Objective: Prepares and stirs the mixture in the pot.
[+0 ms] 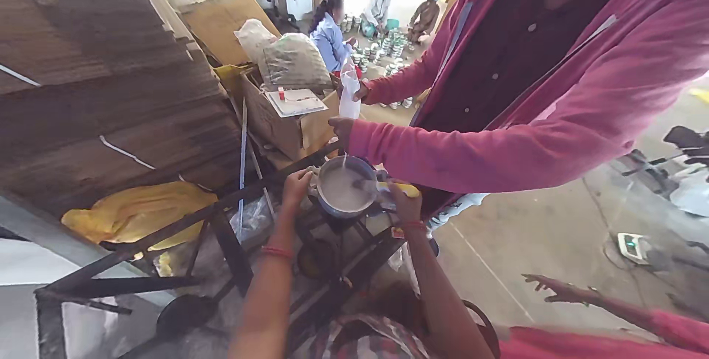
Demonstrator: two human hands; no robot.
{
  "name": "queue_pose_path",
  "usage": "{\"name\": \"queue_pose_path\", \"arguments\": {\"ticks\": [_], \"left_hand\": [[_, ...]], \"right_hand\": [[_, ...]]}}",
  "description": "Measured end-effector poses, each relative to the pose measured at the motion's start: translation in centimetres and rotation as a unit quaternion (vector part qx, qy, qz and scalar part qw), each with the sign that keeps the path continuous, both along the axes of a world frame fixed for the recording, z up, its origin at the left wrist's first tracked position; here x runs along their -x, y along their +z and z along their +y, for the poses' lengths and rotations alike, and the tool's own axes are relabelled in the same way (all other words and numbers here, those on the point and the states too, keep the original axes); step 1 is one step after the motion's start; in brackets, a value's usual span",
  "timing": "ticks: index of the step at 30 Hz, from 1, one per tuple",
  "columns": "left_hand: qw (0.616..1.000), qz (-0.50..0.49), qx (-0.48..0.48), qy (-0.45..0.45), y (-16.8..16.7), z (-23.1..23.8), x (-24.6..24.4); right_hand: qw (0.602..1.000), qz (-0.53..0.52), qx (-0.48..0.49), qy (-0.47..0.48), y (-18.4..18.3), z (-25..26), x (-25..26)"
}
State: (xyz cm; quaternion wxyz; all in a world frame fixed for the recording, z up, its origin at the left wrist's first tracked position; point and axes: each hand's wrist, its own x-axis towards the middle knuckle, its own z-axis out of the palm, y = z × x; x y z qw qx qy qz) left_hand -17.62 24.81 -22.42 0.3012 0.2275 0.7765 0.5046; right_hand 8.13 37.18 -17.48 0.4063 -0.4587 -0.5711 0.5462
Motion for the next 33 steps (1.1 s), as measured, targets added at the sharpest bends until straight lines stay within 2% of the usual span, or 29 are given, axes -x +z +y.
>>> {"name": "queue_pose_path", "arguments": {"ticks": [2, 5, 7, 10, 12, 15, 18, 21, 26, 29, 31, 33], "left_hand": [[1.0, -0.006, 0.003, 0.002, 0.0, 0.0, -0.1], [1.0, -0.013, 0.006, -0.001, 0.2, 0.0, 0.2], [1.0, -0.008, 0.008, -0.004, 0.4, -0.1, 0.1], [1.0, 0.012, 0.011, -0.011, 0.0, 0.0, 0.0], [1.0, 0.011, 0.008, -0.01, 0.0, 0.0, 0.1], [1.0, 0.005, 0.015, -0.012, 0.5, -0.1, 0.1], [1.0, 0.007, 0.009, -0.007, 0.2, -0.1, 0.1], [1.0, 0.001, 0.001, -0.002, -0.1, 0.0, 0.0], [1.0, -0.024, 0.0, -0.001, 0.2, 0.0, 0.2], [1.0, -0.023, -0.009, 0.002, 0.0, 0.0, 0.0], [1.0, -0.015, -0.002, 0.004, -0.1, 0.1, -0.1], [1.0, -0.011, 0.008, -0.002, 0.1, 0.2, -0.2]], "right_hand": [[0.999, 0.017, 0.024, 0.04, -0.2, -0.9, 0.5], [0.996, -0.013, 0.032, 0.08, 1.6, -1.9, -0.6], [0.998, -0.031, 0.013, 0.054, 1.6, -1.0, -1.4], [1.0, -0.002, 0.003, 0.013, 0.1, 0.0, -0.2], [0.999, 0.018, 0.011, 0.043, -0.1, -0.7, 0.9], [0.995, -0.015, 0.011, 0.099, 1.1, -1.9, 0.1], [0.996, -0.037, -0.005, 0.077, 1.8, -1.1, -0.8], [0.999, -0.004, -0.012, 0.049, 0.7, -0.5, 0.5], [0.994, -0.013, 0.016, 0.11, 1.4, -1.4, -0.1], [0.998, -0.016, 0.001, 0.063, 0.7, 0.4, -1.1], [0.999, 0.015, 0.012, 0.027, 0.0, 0.5, -0.1], [0.998, 0.025, 0.027, 0.048, 0.0, -0.6, 0.5]]}}
